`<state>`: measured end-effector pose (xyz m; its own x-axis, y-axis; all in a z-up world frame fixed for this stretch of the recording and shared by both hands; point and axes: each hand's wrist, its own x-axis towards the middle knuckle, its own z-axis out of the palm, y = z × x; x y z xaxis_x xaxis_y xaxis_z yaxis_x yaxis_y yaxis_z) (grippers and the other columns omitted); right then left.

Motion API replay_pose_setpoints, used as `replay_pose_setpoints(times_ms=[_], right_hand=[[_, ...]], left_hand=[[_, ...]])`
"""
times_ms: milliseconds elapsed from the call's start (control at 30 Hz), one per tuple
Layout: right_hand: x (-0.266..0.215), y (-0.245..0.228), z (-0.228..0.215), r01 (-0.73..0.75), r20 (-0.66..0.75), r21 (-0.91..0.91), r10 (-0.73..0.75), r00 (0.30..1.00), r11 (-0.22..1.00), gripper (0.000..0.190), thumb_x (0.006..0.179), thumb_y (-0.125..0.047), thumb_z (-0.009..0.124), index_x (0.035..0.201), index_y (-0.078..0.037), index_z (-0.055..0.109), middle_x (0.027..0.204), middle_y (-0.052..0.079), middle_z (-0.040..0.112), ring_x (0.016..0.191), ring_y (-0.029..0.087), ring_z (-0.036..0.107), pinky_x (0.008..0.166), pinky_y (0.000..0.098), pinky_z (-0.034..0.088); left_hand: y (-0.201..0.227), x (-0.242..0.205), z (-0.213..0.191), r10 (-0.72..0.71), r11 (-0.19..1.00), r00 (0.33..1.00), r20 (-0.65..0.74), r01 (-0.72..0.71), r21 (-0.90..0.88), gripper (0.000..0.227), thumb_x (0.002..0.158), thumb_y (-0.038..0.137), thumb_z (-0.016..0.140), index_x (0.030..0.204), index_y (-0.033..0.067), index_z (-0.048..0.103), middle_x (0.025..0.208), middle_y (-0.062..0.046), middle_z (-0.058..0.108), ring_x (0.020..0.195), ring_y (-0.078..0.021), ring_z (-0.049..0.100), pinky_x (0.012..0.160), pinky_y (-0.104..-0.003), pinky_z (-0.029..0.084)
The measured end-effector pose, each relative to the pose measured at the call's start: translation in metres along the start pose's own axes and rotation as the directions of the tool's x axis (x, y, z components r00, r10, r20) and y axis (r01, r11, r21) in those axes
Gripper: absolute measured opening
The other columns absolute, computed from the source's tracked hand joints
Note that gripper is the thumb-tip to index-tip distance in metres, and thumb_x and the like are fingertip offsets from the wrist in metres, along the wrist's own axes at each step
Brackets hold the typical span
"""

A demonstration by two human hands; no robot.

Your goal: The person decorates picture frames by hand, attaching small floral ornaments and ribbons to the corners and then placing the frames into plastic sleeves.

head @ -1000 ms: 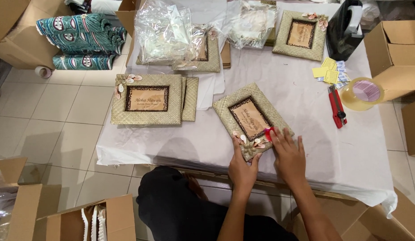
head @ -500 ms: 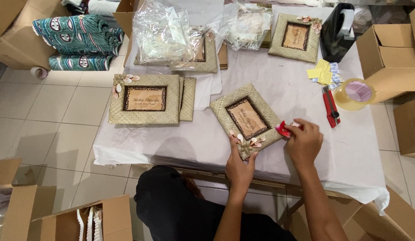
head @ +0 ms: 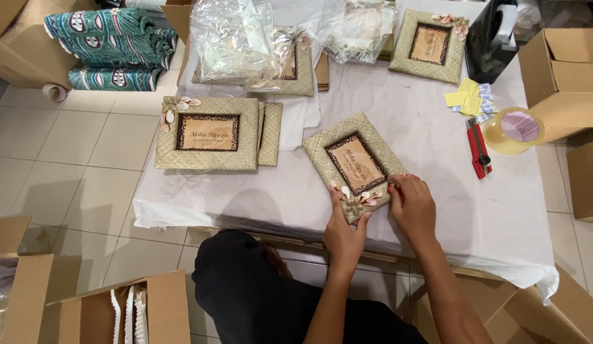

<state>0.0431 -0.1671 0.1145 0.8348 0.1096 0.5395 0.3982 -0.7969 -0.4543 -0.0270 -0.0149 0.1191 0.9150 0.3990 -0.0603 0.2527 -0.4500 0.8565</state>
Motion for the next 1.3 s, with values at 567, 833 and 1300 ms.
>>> replay_pose_setpoints(times_ms=[567, 833, 1300], right_hand=[[0.026, 0.053, 0.012, -0.269, -0.039, 0.085, 0.273, 0.961, 0.959, 0.018, 0.089, 0.007, 0.08, 0.098, -0.009, 0.083, 0.085, 0.01, 0.071, 0.074, 0.029, 0.07, 0.066, 0.0323, 0.056], [-0.011, -0.015, 0.004, -0.028, -0.029, 0.075, 0.03, 0.999, 0.997, 0.015, 0.086, -0.001, 0.077, 0.093, -0.014, 0.081, 0.1, 0.01, 0.068, 0.09, 0.036, 0.071, 0.079, 0.0421, 0.058], [0.0, 0.032, 0.005, -0.163, -0.119, 0.042, 0.167, 0.979, 0.986, 0.022, 0.09, 0.008, 0.076, 0.102, -0.009, 0.082, 0.098, 0.009, 0.068, 0.092, 0.031, 0.069, 0.086, 0.0386, 0.056]], left_hand=[[0.005, -0.001, -0.003, -0.011, 1.0, 1.0, 0.016, 0.011, 0.001, 0.099, 0.083, 0.034, 0.082, 0.162, 0.0124, 0.026, 0.134, -0.028, 0.062, 0.105, -0.0442, 0.071, 0.079, -0.053, 0.06], [0.003, -0.001, -0.002, 0.01, 1.0, 1.0, 0.005, -0.01, -0.018, 0.097, 0.084, 0.034, 0.082, 0.16, 0.009, 0.028, 0.133, -0.029, 0.062, 0.106, -0.0445, 0.07, 0.077, -0.052, 0.061], [-0.004, 0.001, 0.006, 0.012, 0.998, 1.0, -0.024, -0.011, 0.055, 0.099, 0.08, 0.042, 0.083, 0.159, 0.0118, 0.032, 0.119, -0.024, 0.07, 0.099, -0.0432, 0.072, 0.076, -0.054, 0.06]])
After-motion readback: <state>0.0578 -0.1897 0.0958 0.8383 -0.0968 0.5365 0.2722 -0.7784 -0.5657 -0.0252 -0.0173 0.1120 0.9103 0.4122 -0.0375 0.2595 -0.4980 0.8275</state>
